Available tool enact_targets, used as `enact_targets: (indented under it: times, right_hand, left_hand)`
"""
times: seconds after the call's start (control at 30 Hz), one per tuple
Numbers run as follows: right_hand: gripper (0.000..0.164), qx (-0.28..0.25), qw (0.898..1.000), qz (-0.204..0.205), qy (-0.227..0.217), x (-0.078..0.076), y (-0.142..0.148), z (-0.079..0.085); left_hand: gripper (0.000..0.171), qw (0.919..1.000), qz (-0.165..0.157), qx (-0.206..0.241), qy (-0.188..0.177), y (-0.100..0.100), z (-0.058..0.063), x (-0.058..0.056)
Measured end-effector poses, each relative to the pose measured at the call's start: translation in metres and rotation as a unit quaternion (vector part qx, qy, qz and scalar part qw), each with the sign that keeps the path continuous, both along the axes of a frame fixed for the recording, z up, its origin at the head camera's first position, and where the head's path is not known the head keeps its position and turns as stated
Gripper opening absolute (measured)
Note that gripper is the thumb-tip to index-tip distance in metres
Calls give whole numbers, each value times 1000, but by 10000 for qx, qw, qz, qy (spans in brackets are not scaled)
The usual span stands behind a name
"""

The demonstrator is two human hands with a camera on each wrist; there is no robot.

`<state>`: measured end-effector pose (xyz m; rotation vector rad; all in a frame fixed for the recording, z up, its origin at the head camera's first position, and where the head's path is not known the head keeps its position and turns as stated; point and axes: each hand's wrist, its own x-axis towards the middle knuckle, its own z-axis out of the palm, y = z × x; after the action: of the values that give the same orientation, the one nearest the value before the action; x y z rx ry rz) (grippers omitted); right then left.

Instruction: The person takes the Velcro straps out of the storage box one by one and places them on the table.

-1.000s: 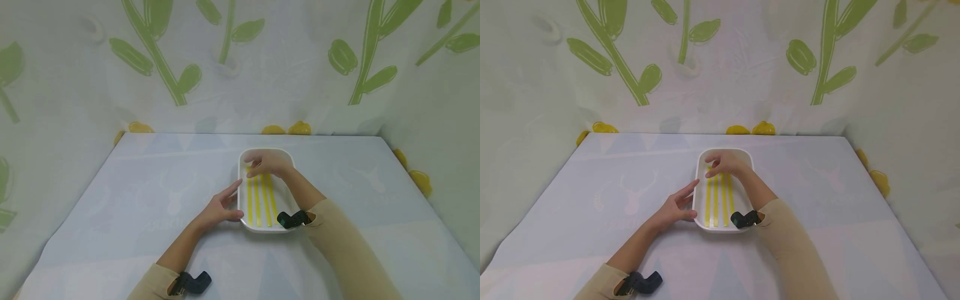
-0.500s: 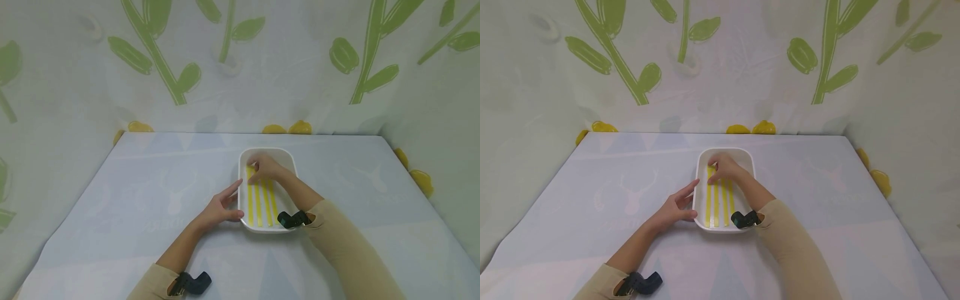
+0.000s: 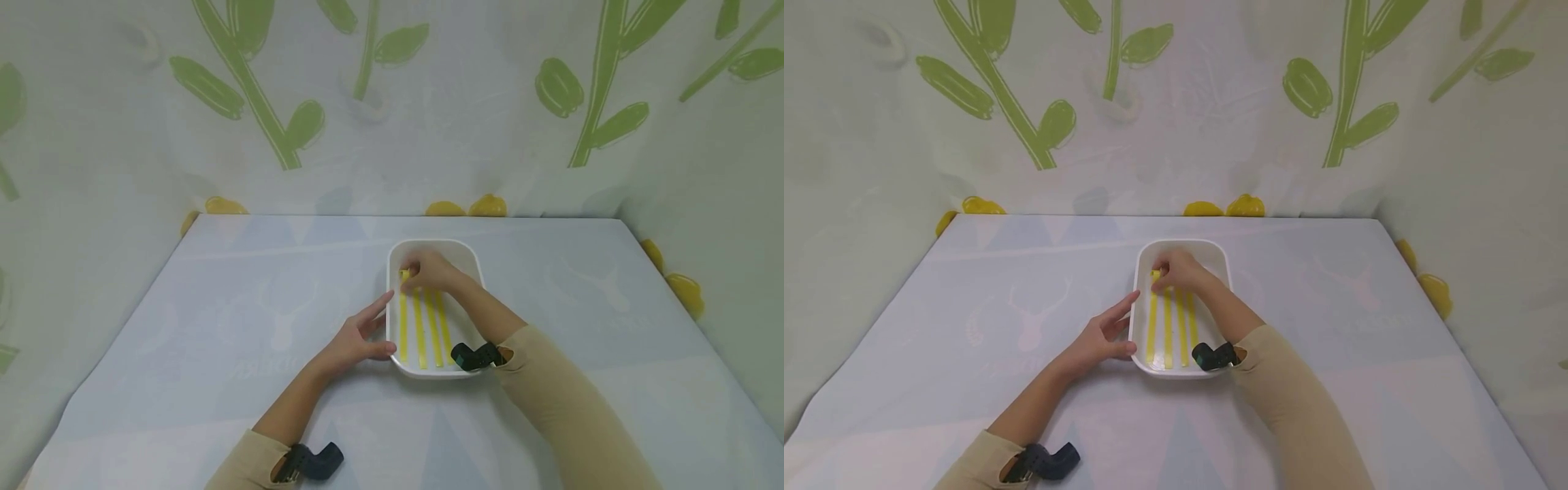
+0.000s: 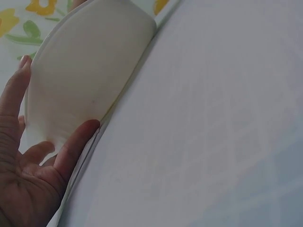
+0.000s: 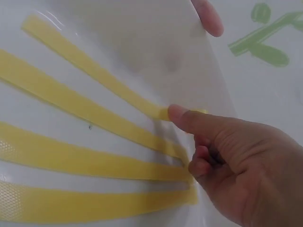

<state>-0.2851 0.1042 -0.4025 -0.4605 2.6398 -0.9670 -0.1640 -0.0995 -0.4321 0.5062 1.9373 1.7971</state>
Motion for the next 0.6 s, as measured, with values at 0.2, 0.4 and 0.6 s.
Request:
enact_targets:
  times: [0.2, 0.4, 0.6]
  right_hand:
    - [33, -466, 9986, -27, -244, 1, 1, 4]
    - [46, -1337, 9871, -139, -875, 1, 5, 5]
    - [55, -2170, 9691, -84, -1169, 4, 9, 13]
  left_hand:
    - [96, 9998, -44, 174, -53, 0, -1, 0]
    - [93, 10000, -13, 1, 62, 0, -1, -1]
    - [91, 9998, 30, -186, 62, 1, -1, -1]
